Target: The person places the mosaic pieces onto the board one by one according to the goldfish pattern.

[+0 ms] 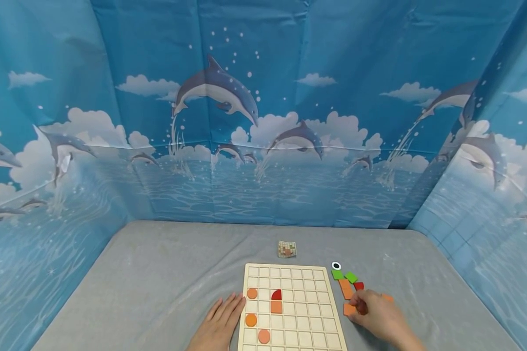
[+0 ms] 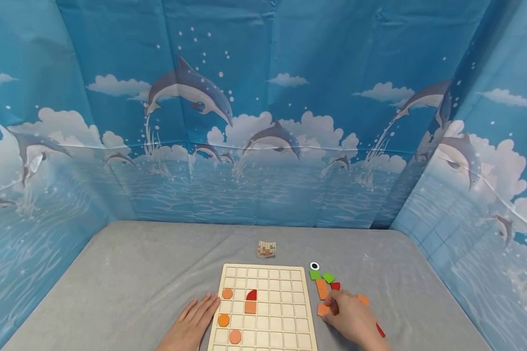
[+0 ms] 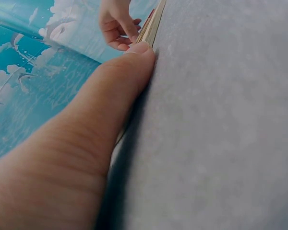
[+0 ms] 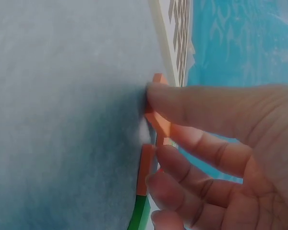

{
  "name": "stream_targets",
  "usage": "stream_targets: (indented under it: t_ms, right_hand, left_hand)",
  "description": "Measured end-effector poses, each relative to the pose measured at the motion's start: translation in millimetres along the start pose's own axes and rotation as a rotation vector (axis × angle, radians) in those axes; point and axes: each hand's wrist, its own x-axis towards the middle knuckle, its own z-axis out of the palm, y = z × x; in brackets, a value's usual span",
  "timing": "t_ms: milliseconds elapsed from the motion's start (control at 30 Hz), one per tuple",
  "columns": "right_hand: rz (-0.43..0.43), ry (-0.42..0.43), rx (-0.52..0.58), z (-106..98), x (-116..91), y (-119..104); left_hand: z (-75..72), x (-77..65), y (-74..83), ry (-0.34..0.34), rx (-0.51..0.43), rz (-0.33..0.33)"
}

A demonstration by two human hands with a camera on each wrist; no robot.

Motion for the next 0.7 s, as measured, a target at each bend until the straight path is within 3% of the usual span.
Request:
stream_targets:
  t_ms: [700]
  right_hand:
    - [-0.009, 0.001, 0.077, 5.2, -8.4, 0.9]
  left_hand:
    - [2.1, -0.5, -0.4, 0.03, 0.038, 0.02]
